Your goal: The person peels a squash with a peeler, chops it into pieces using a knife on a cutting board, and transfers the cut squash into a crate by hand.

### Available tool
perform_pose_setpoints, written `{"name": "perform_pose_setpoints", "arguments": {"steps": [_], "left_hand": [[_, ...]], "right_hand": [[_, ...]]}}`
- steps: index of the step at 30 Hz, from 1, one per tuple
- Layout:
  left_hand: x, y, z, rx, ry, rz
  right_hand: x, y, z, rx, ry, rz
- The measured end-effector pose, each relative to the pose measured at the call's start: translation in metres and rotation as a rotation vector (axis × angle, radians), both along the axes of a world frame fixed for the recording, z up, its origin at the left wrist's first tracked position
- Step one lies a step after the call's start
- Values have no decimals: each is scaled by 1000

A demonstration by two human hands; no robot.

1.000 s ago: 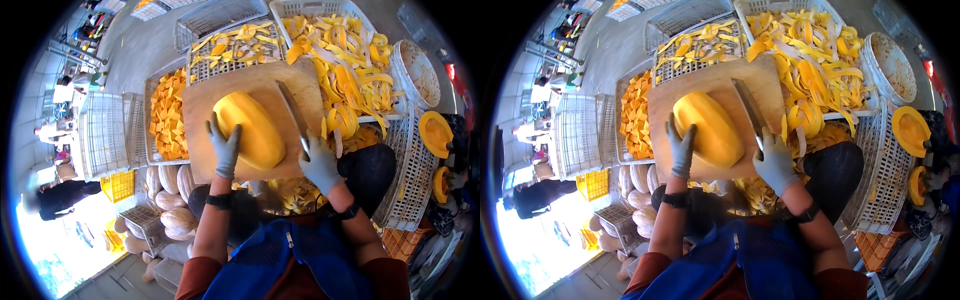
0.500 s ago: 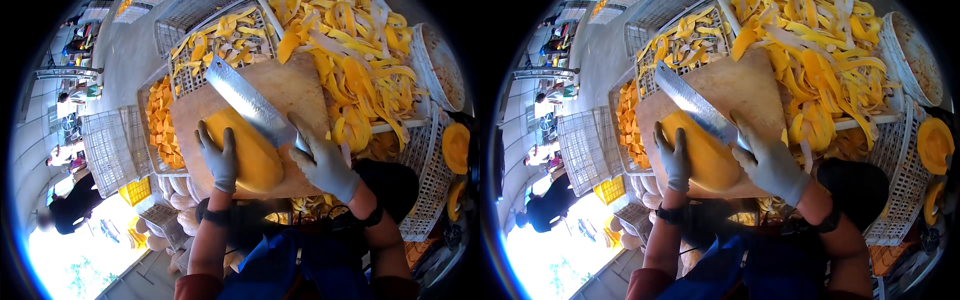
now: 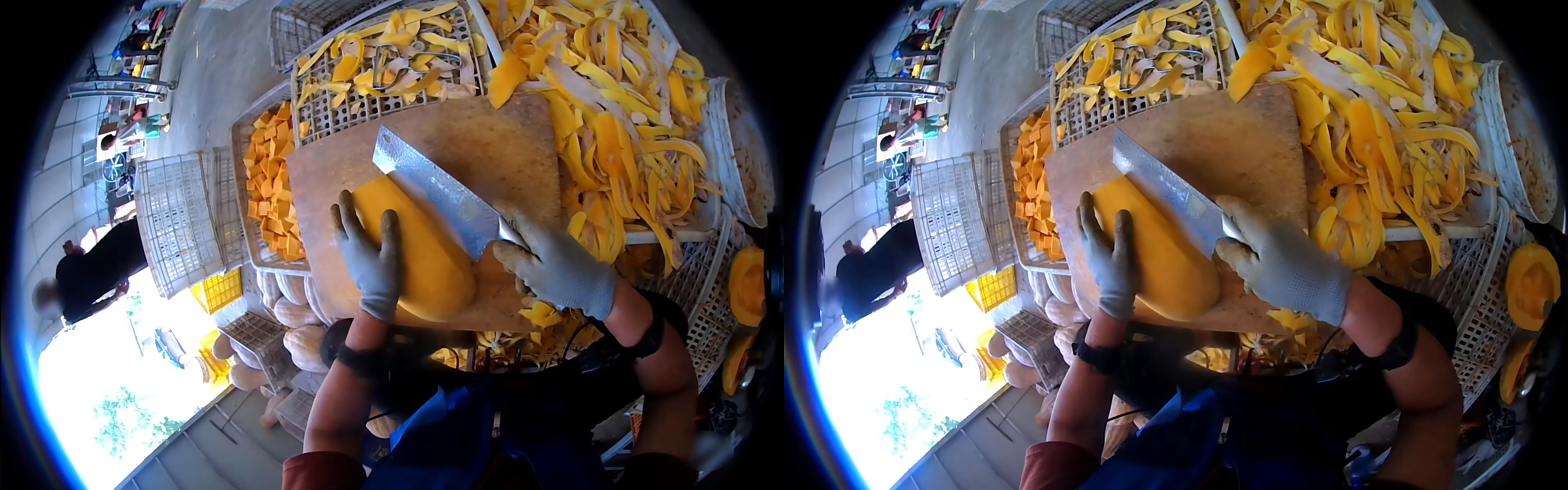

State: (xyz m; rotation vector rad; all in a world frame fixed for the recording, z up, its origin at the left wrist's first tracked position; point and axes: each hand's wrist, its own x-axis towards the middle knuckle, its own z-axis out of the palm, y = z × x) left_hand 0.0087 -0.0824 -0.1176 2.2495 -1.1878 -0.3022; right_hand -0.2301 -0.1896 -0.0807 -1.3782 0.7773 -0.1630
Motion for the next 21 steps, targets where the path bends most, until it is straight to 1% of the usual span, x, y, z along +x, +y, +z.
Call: {"name": "perform_pose_setpoints", "arguments": {"steps": [2,4,9,13,15,18,21], "left_hand": [[0,-1,0,3,1,6],[0,0,1,2,2,9],[0,-1,3,43,-8,25],[0,1,1,33,-1,16],[0,-1,1,0,15,15],[-3,-3,6,25,-5,26],[-2,-3,3,30,13,18]], "right_hand": [[-3,-11,16,214,83,25],[-6,-24,27,257,100,90],[6,-53,28,382,168,245],[51,-30,5,228,164,254],[68,-12,-13,209,119,212],[86,4,-31,62,53,202],[80,-12,-24,220,50,261]]}}
